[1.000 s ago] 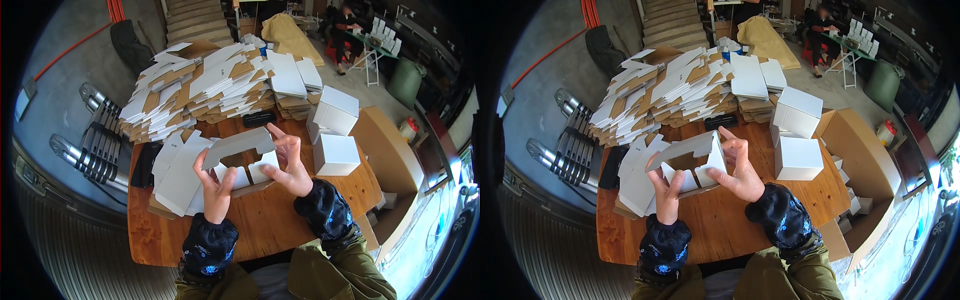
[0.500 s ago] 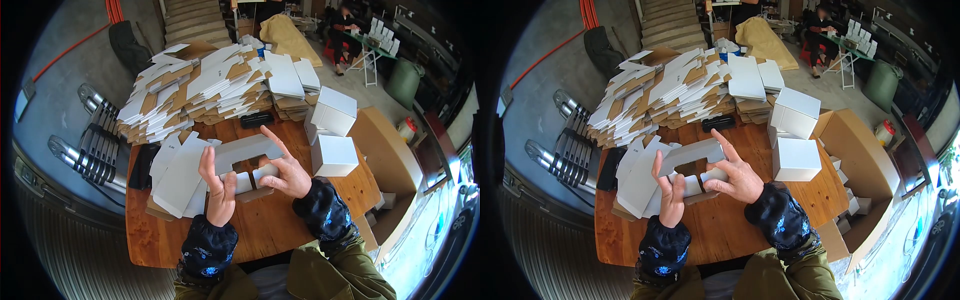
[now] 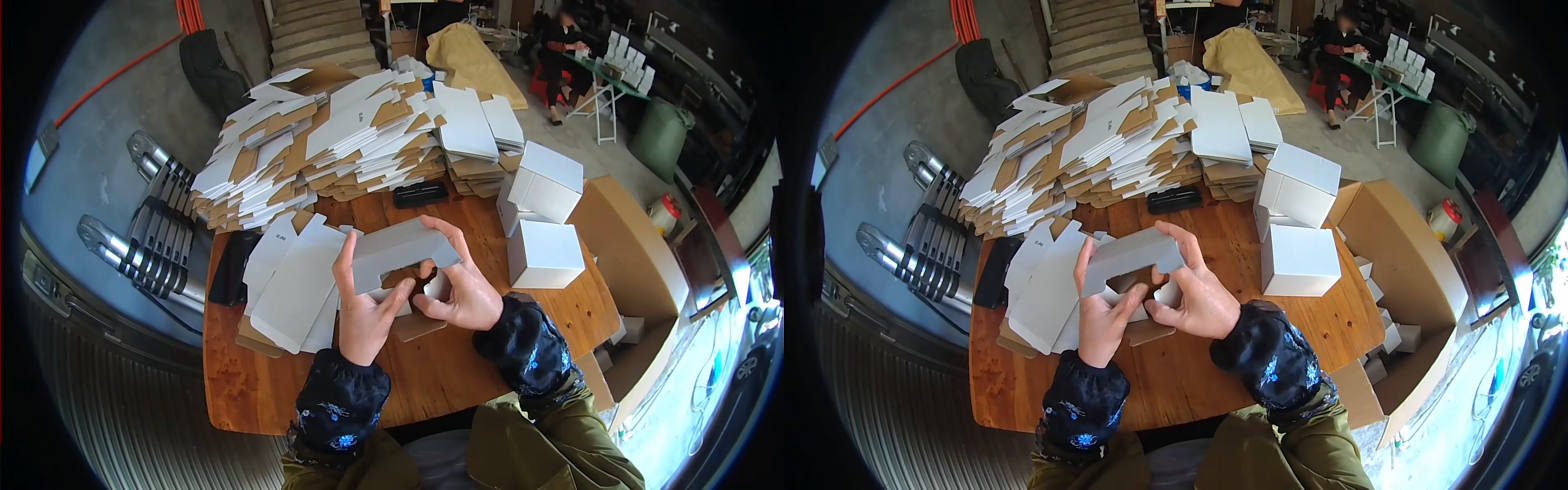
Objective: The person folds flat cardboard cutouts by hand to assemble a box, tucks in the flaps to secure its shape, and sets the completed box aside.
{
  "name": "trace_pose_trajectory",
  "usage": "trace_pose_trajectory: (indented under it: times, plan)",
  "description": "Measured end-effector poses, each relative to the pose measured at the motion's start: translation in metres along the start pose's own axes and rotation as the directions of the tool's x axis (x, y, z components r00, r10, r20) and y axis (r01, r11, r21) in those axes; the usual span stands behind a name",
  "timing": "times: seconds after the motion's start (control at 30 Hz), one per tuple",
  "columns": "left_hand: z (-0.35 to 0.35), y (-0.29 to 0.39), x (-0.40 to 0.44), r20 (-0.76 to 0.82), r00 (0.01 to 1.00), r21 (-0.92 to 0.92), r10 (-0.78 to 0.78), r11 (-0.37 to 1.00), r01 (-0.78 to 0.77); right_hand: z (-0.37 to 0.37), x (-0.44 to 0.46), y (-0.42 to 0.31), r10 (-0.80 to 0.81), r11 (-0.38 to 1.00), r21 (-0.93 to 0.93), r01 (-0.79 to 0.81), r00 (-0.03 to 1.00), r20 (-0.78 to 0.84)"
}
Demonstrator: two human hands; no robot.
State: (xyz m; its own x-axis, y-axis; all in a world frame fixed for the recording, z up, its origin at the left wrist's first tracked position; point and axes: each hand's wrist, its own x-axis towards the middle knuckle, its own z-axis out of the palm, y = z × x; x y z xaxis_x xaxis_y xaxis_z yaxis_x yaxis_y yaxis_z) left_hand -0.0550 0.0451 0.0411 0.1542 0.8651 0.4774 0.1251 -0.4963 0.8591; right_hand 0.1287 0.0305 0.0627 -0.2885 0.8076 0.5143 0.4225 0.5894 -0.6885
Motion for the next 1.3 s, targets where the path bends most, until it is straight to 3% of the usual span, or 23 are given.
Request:
trace_pose_trajectory:
  times: [0.07, 0.17, 0.27, 0.3, 0.5, 0.6, 0.7, 0.8, 0.97, 1.1, 1.3]
  plan:
    - [0.002, 0.004, 0.0, -0.022, 0.997, -0.064, -0.077, 0.995, 0.075, -0.001, -0.001, -0.001, 0.008, 0.999, 0.053, -0.008, 1.0, -0.01]
    - [0.0, -0.003, -0.001, -0.043, 0.999, 0.023, -0.017, 1.0, 0.018, -0.003, -0.003, -0.005, -0.059, 0.994, 0.084, 0.064, 0.996, -0.065]
    - [-0.013, 0.002, 0.0, 0.014, 0.983, -0.261, -0.183, 0.948, 0.18, -0.007, -0.004, 0.002, -0.151, 0.977, 0.128, 0.171, 0.977, -0.152]
    - [-0.01, 0.015, 0.0, 0.053, 0.969, -0.455, -0.24, 0.858, 0.238, -0.007, -0.004, 0.003, -0.141, 0.982, 0.103, 0.161, 0.973, -0.181]
    - [-0.004, 0.023, -0.005, 0.131, 0.98, -0.397, -0.152, 0.897, 0.192, -0.009, -0.003, 0.001, -0.071, 0.997, -0.014, 0.071, 0.922, -0.38]
    - [-0.001, 0.014, -0.008, 0.087, 0.996, -0.235, -0.035, 0.97, 0.055, -0.006, -0.003, 0.002, -0.077, 0.997, -0.045, 0.064, 0.912, -0.403]
    - [-0.001, 0.006, -0.012, 0.03, 0.974, 0.277, 0.224, 0.935, -0.223, -0.003, -0.003, 0.0, -0.106, 0.993, -0.09, 0.076, 0.907, -0.408]
    - [0.002, 0.009, -0.015, 0.042, 0.896, 0.344, 0.443, 0.835, -0.429, 0.002, -0.002, 0.005, -0.129, 0.991, -0.041, 0.124, 0.878, -0.46]
    - [0.008, 0.012, -0.016, 0.077, 0.832, 0.328, 0.549, 0.775, -0.541, 0.002, -0.005, 0.004, -0.036, 0.995, 0.064, 0.079, 0.863, -0.504]
    - [0.01, 0.003, -0.016, 0.159, 0.806, 0.524, 0.57, 0.643, -0.558, 0.003, -0.007, 0.004, -0.017, 0.992, 0.095, 0.078, 0.849, -0.528]
    - [-0.002, 0.001, -0.016, 0.1, 0.79, 0.47, 0.605, 0.671, -0.573, 0.006, -0.006, 0.006, -0.186, 0.961, 0.069, 0.267, 0.814, -0.551]
